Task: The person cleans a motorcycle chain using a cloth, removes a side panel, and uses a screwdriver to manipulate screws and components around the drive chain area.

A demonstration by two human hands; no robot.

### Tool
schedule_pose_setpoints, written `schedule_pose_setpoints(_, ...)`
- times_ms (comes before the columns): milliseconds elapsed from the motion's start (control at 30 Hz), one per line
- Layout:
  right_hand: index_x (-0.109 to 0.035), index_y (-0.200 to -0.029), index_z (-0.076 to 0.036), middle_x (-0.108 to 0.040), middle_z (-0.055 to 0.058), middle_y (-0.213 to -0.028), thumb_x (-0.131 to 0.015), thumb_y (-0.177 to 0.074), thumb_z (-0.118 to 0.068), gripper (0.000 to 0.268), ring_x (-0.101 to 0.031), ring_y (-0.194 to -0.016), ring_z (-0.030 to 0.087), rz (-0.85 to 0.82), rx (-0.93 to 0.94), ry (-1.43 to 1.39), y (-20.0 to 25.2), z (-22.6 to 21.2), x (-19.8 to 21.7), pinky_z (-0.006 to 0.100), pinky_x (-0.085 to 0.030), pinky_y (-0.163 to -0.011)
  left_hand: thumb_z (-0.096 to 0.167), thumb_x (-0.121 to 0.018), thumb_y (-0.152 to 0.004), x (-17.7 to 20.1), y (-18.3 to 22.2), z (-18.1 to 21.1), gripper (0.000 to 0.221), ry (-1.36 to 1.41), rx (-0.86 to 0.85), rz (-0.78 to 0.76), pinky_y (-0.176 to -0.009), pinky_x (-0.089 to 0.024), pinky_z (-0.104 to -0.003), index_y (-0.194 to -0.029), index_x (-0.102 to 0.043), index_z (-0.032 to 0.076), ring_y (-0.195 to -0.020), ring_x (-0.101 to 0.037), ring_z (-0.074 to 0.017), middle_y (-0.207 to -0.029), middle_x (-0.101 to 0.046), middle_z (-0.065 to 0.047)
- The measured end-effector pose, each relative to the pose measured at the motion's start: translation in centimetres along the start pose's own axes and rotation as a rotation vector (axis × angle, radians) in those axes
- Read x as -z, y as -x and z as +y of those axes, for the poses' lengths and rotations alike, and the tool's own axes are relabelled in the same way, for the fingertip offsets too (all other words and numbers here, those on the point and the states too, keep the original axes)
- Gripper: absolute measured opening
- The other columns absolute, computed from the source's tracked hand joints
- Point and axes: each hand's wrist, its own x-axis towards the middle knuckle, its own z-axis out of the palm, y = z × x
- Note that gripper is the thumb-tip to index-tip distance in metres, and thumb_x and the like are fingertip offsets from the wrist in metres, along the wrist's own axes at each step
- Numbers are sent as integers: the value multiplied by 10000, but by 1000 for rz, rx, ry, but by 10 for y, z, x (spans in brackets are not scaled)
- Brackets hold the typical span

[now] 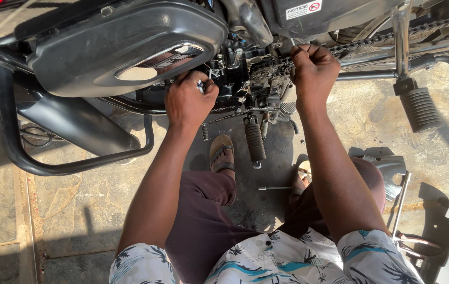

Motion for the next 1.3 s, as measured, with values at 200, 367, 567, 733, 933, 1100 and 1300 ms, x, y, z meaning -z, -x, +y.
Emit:
schedule_pose_setpoints(200,-737,-897,32,-623,16,-666,-691,-969,-9,95,-476,-494,48,-1,38,28,1,4,2,229,-349,-442,174,-798,-793,-3,-1,2,103,19,-58,60,-615,-570,-445,-808,-717,113,-667,-716,-317,-819,-727,-94)
schedule_pose_setpoints(367,-706,-855,-7,-601,4,-646,-739,-1030,-102,201,-456,-495,42,-7,136,140,3,5,-4,235,-333,-436,178,-788,-819,-1,-1,2,101,38,-17,-15,-588,-577,-415,-833,-716,109,-644,-729,-262,-817,-721,-71)
schedule_pose_setpoints(567,-676,-853,-39,-567,-7,-650,-732,-1017,-130,196,-436,-482,53,7,-103,-117,4,2,-8,239,-343,-423,175,-787,-816,3,2,0,99,33,-15,-23,-584,-581,-402,-824,-713,110,-639,-731,-238,-829,-725,-56)
schedule_pose_setpoints(733,-624,-839,-47,-606,27,-722,-661,-1020,-79,187,-471,-532,91,24,-283,-339,-4,8,-7,264,-358,-442,184,-787,-848,5,2,0,101,63,-3,-36,-621,-585,-408,-840,-713,115,-661,-743,-234,-822,-722,-47)
schedule_pose_setpoints(933,-675,-882,-55,-589,9,-711,-543,-1051,-157,237,-441,-539,84,20,-417,-310,-2,-6,-12,247,-334,-467,170,-794,-804,9,2,8,101,38,-40,13,-610,-570,-422,-820,-712,114,-675,-726,-274,-841,-724,-58)
schedule_pose_setpoints(1100,-590,-826,-106,-536,-7,-684,-569,-1016,-138,194,-431,-540,80,2,-373,-197,-2,1,-8,251,-336,-462,171,-777,-828,10,2,9,83,63,4,-29,-629,-578,-420,-831,-711,120,-666,-729,-256,-848,-728,-45)
schedule_pose_setpoints(1300,-636,-831,-84,-576,10,-678,-557,-949,-148,156,-424,-509,84,30,-363,-216,-7,4,-11,254,-320,-431,171,-788,-804,9,4,10,105,43,-57,25,-624,-576,-427,-831,-709,108,-701,-723,-288,-860,-723,-61)
